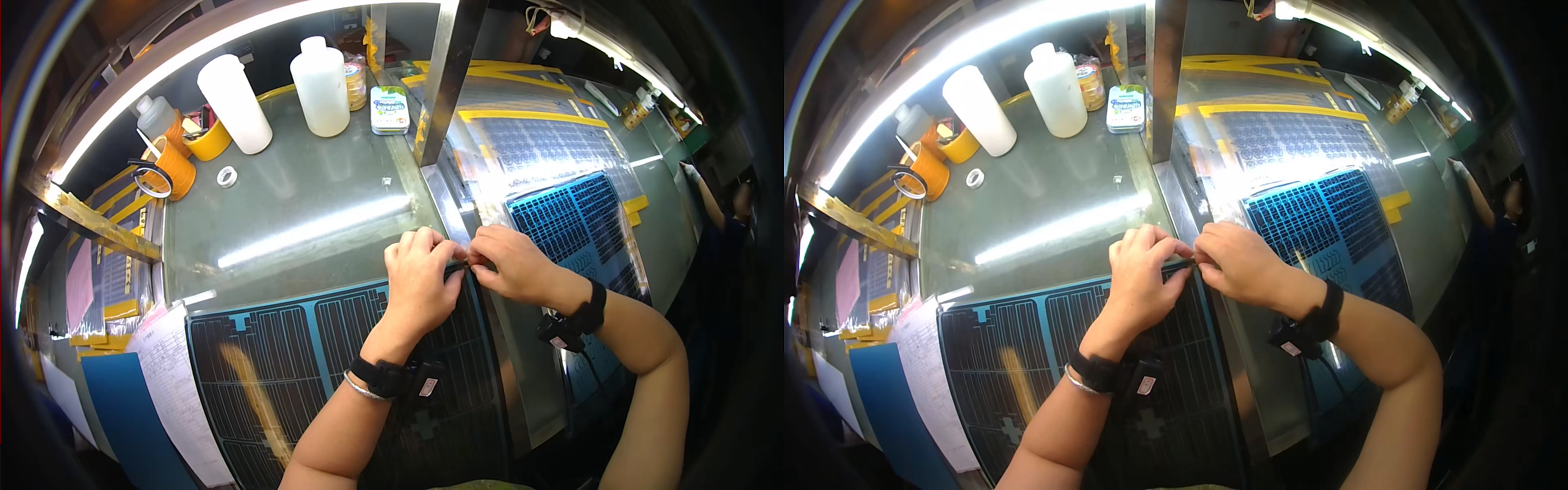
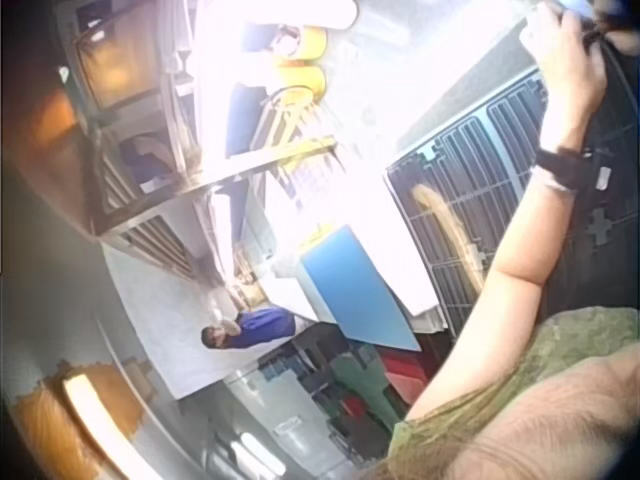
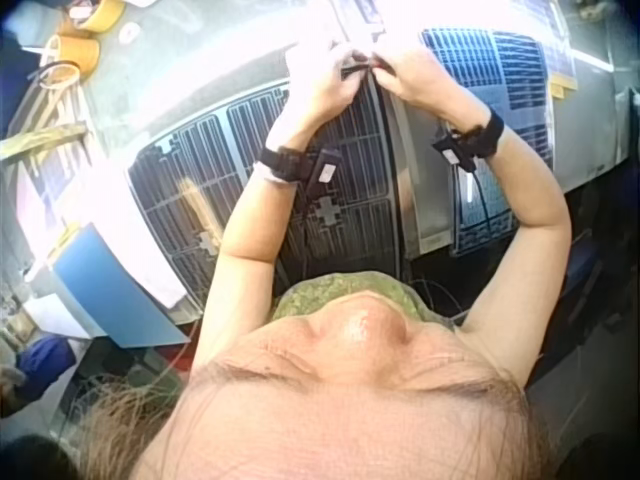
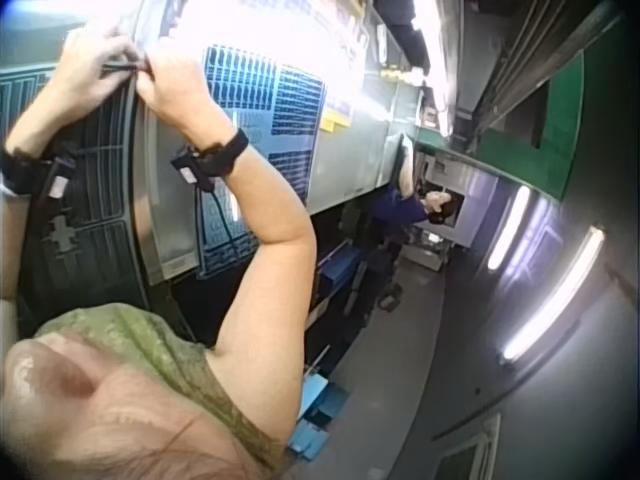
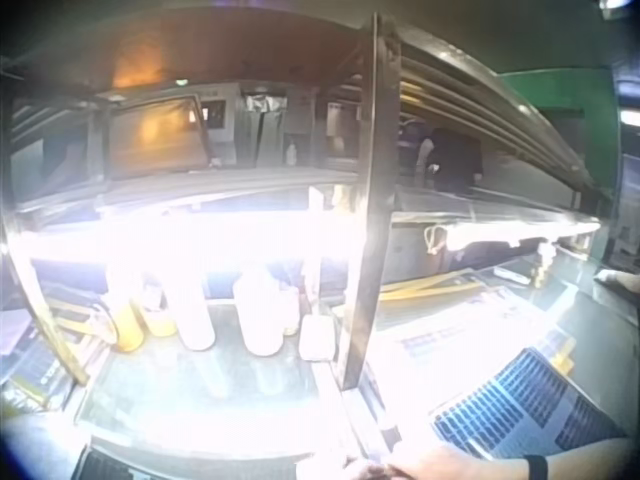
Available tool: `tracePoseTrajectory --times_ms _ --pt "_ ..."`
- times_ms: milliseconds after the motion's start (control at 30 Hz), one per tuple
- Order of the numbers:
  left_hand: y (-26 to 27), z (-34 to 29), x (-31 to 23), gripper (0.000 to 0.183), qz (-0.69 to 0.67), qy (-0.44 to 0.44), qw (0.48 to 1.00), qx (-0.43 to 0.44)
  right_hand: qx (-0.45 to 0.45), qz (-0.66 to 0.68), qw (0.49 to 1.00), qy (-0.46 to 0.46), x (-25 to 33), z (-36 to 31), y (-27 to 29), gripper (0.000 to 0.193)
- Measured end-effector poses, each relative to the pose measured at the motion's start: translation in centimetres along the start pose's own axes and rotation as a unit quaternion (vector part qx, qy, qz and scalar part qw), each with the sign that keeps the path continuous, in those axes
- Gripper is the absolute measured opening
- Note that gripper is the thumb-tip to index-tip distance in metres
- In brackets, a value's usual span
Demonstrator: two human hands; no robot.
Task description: Assembling or inspecting thin solar cell components at a factory workstation.
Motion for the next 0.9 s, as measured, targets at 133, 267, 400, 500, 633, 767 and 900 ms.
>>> tracePoseTrajectory --times_ms 133,267,400,500,633,767,900 --pt "-0.3 0.0 0.0 0.020 -0.001 -0.001 1.000 0.008 -0.014 0.033 0.999 -0.023 -0.5 -0.2 0.1 0.008" --pt "-0.8 0.1 0.0 0.018 0.002 -0.012 1.000 0.022 -0.013 0.050 0.998 -0.044 -0.9 -0.4 0.0 0.007" --pt "-1.2 0.2 0.3 0.016 -0.007 -0.018 1.000 0.016 -0.023 0.065 0.996 -0.055 -1.4 -0.6 -0.2 0.008" --pt "-1.5 0.2 0.5 0.014 -0.007 -0.019 1.000 0.013 -0.032 0.089 0.993 -0.069 -1.9 -0.7 -0.7 0.008" --pt "-1.7 0.5 -0.1 0.013 0.000 -0.026 1.000 0.010 -0.038 0.073 0.993 -0.083 -2.2 -0.8 -0.8 0.008" --pt "-1.4 0.5 0.2 0.013 0.007 -0.016 1.000 -0.018 -0.049 0.072 0.994 -0.073 -1.9 -0.9 -0.6 0.008" --pt "-1.2 0.5 0.7 0.012 -0.005 -0.010 1.000 -0.026 -0.043 0.087 0.993 -0.068 -1.9 -0.9 -0.4 0.006"
Point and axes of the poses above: each hand's wrist, its own z-axis towards the middle knuckle, its own y-axis out of the back of the hand, x = y × z, the point moved 10 cm from there along z, towards the middle knuckle, and after that the axes turned 9 degrees about -z, right-handed, at the moved point
